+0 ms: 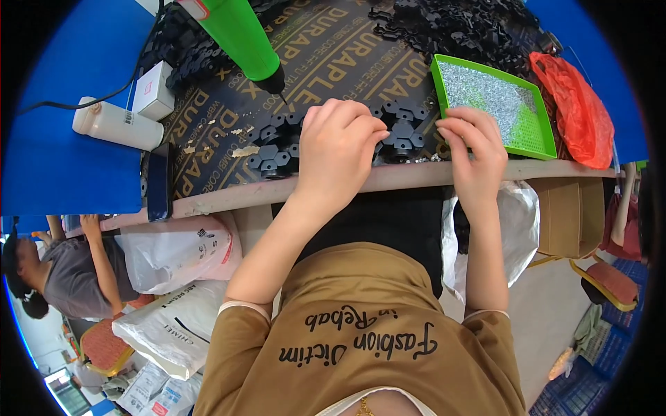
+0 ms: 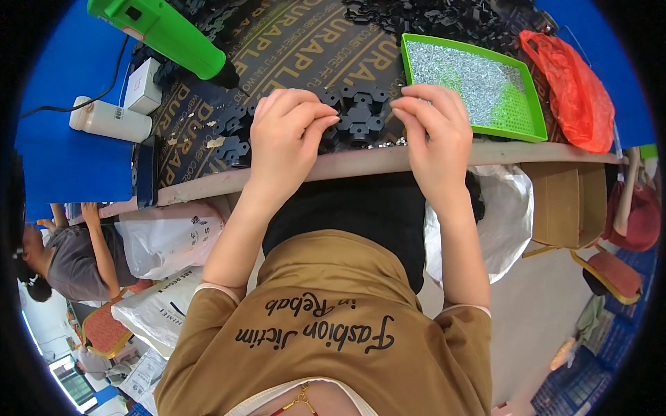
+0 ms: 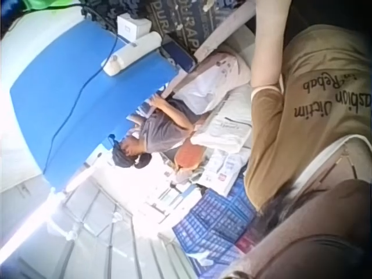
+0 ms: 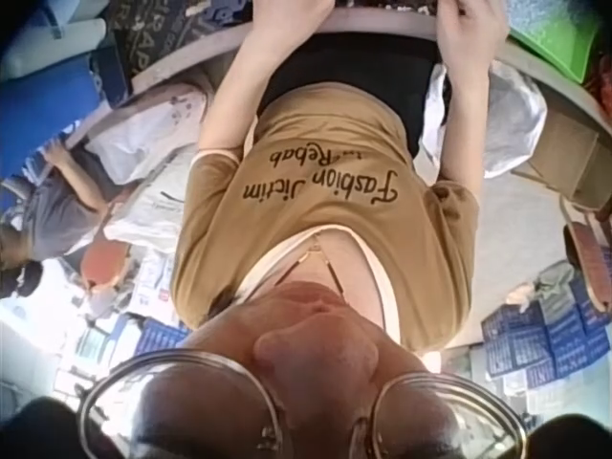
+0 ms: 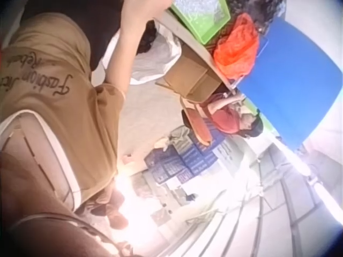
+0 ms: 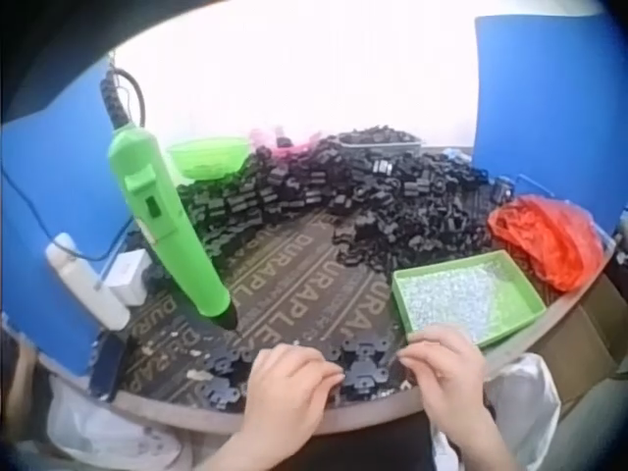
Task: The recorder is assembling black plastic components and using an electric screwdriver to secure them with small screws.
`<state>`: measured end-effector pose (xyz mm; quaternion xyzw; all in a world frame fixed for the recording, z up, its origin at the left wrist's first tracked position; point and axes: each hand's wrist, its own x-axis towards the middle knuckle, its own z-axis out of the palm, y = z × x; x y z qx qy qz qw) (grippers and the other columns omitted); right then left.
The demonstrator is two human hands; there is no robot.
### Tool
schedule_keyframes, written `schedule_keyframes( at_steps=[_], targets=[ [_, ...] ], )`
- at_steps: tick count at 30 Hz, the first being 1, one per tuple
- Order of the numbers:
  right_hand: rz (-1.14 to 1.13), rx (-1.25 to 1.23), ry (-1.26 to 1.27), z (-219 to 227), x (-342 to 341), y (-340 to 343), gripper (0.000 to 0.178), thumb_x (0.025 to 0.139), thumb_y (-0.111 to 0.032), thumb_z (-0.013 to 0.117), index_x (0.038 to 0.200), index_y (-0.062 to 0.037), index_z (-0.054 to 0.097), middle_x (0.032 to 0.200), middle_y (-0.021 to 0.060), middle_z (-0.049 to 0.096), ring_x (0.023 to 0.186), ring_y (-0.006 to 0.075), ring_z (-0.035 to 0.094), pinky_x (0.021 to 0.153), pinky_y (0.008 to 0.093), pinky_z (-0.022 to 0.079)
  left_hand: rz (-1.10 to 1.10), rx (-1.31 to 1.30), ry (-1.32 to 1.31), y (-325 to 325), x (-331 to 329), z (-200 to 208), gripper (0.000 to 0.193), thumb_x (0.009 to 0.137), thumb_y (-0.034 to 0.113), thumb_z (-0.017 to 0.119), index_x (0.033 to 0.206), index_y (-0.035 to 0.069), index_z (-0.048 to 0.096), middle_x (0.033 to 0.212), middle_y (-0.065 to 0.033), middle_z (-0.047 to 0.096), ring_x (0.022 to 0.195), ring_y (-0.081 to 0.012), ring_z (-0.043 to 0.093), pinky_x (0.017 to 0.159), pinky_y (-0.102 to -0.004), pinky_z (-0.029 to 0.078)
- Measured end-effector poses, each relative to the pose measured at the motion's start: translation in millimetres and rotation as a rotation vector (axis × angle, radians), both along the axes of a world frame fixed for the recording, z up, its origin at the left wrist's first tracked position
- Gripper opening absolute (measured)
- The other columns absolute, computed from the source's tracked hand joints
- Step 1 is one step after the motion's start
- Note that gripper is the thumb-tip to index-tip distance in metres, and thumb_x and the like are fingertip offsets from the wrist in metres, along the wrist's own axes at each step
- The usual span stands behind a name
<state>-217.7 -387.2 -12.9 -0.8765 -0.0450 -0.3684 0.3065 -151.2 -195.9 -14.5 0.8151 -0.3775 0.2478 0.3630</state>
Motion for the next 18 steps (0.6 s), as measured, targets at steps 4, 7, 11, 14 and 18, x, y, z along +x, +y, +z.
schedule_keyframes(
  at_steps=[4,7,11,14,18],
  targets=[
    [-0.036,-0.128,-0.040,-7.1,15.3,-7.4,0.006,0.074,-0.003,0.068,0.080,-0.0047,0.067,0.092,0.0034,0.065,0.095,0.0248,0.058,0.083,0.0350,0.042,0.000,0.108,-0.060,-4.0,0.3,-3.6,0.007,0.071,0.011,0.071,0.075,0.010,0.066,0.079,-0.0009,0.058,0.081,-0.0205,0.054,0.077,-0.0354,0.039],
    [-0.046,-0.140,-0.041,-9.2,21.3,-7.2,0.006,0.074,-0.006,0.068,0.080,-0.0063,0.068,0.093,0.0019,0.064,0.098,0.0243,0.057,0.087,0.0360,0.040,0.007,0.143,-0.054,-1.7,-1.7,-3.2,0.007,0.071,0.011,0.071,0.075,0.010,0.066,0.080,-0.0002,0.058,0.082,-0.0194,0.054,0.079,-0.0354,0.038],
    [-0.060,-0.234,-0.025,-10.4,29.1,-7.8,0.006,0.074,-0.007,0.069,0.080,-0.0067,0.069,0.095,0.0016,0.064,0.101,0.0240,0.056,0.089,0.0374,0.039,-0.007,0.173,-0.112,-0.3,-2.1,-2.2,0.008,0.070,0.012,0.072,0.076,0.010,0.067,0.081,-0.0004,0.059,0.083,-0.0189,0.055,0.078,-0.0352,0.038],
    [-0.059,-0.266,-0.002,-11.4,30.1,-7.1,0.007,0.073,-0.007,0.068,0.080,-0.0067,0.069,0.095,0.0015,0.064,0.101,0.0238,0.056,0.090,0.0381,0.039,-0.017,0.177,-0.120,0.7,-1.9,-3.4,0.009,0.070,0.011,0.072,0.077,0.009,0.067,0.081,-0.0007,0.060,0.083,-0.0188,0.055,0.078,-0.0353,0.039],
    [-0.033,-0.324,-0.026,-12.0,30.4,-7.0,0.009,0.072,-0.006,0.068,0.081,-0.0071,0.069,0.095,0.0019,0.064,0.100,0.0234,0.057,0.091,0.0387,0.039,-0.055,0.168,-0.131,0.9,-1.1,-3.7,0.009,0.070,0.010,0.072,0.078,0.008,0.067,0.082,-0.0016,0.061,0.083,-0.0188,0.055,0.079,-0.0356,0.040]
  ],
)
